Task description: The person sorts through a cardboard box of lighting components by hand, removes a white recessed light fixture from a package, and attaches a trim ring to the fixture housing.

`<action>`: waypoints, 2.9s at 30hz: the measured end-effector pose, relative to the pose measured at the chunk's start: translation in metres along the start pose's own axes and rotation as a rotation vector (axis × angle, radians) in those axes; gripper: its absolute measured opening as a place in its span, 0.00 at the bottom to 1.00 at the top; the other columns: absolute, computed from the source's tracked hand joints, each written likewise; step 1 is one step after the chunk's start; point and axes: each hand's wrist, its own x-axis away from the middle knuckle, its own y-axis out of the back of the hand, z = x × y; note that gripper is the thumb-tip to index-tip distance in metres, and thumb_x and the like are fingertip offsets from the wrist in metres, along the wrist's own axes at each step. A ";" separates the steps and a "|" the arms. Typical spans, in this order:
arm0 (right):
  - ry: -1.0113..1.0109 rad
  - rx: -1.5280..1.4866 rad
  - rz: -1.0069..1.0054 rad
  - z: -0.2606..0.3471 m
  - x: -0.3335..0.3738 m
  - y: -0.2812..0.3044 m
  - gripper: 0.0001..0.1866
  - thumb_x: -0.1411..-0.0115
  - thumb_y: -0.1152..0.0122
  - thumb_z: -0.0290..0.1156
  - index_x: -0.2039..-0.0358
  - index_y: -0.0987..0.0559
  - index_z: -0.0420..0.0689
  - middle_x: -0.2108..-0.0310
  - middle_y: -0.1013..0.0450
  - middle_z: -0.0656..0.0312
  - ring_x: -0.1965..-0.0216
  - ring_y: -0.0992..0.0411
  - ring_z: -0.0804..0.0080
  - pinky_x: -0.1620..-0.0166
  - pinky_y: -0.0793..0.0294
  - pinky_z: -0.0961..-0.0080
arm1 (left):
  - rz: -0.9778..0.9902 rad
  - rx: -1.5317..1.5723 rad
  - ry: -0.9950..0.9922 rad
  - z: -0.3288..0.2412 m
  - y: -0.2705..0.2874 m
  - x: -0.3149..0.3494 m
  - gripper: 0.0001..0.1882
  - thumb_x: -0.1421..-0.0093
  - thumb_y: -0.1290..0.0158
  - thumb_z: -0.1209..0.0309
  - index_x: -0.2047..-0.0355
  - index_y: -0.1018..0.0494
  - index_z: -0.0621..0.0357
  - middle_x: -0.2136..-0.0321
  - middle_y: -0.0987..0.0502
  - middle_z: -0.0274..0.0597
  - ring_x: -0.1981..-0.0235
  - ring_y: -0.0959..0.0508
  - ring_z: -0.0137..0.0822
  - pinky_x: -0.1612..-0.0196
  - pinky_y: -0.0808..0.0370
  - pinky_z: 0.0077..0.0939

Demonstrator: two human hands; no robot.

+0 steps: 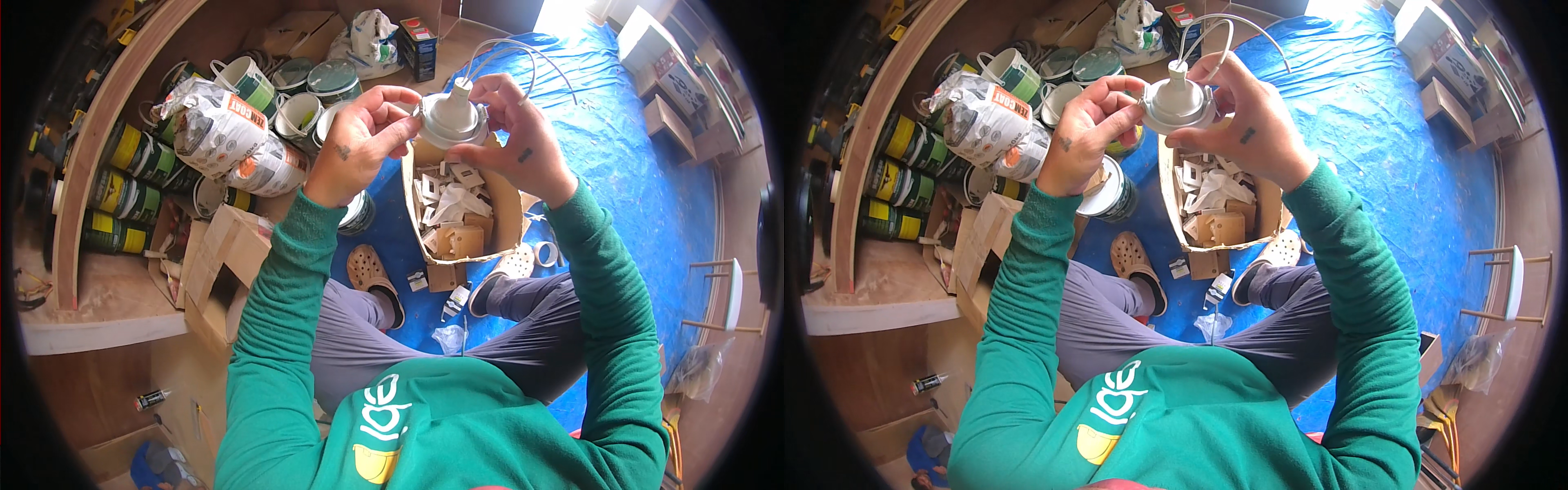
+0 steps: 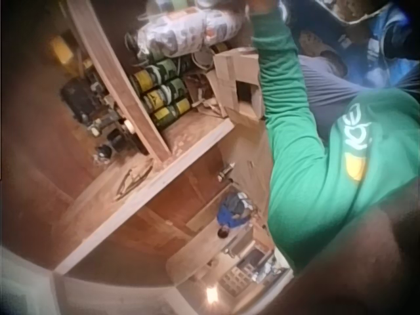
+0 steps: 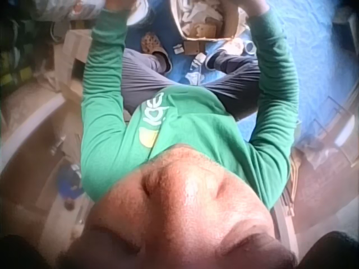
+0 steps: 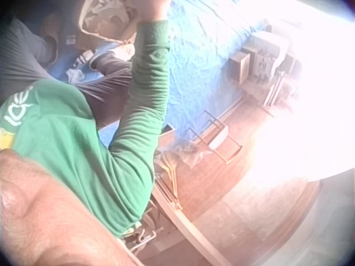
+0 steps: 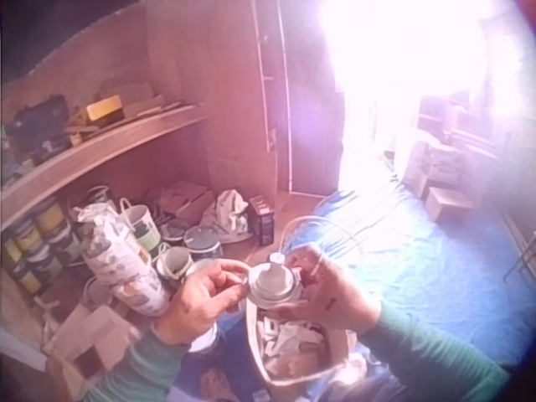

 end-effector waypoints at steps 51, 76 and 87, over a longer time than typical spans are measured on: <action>0.523 0.269 -0.334 0.097 -0.086 0.088 0.19 0.35 0.37 0.32 0.45 0.19 0.41 0.65 0.19 0.55 0.68 0.19 0.67 0.62 0.19 0.75 | 0.168 0.166 -0.329 -0.141 -0.016 -0.056 0.47 0.32 0.56 0.34 0.38 0.33 0.73 0.48 0.22 0.69 0.50 0.17 0.54 0.47 0.17 0.43; 0.094 -0.596 -0.251 0.106 -0.062 0.087 0.16 0.33 0.38 0.37 0.54 0.17 0.37 0.60 0.20 0.56 0.60 0.21 0.71 0.57 0.22 0.73 | 0.078 0.275 -0.176 -0.131 -0.045 -0.055 0.49 0.34 0.54 0.32 0.41 0.31 0.77 0.53 0.19 0.67 0.56 0.14 0.51 0.52 0.14 0.40; 0.168 -0.388 -0.231 0.099 -0.074 0.093 0.18 0.34 0.36 0.41 0.55 0.16 0.37 0.62 0.20 0.57 0.63 0.22 0.72 0.57 0.22 0.74 | 0.015 0.203 -0.198 -0.129 -0.050 -0.055 0.48 0.33 0.54 0.33 0.41 0.31 0.75 0.53 0.18 0.64 0.56 0.14 0.47 0.51 0.14 0.39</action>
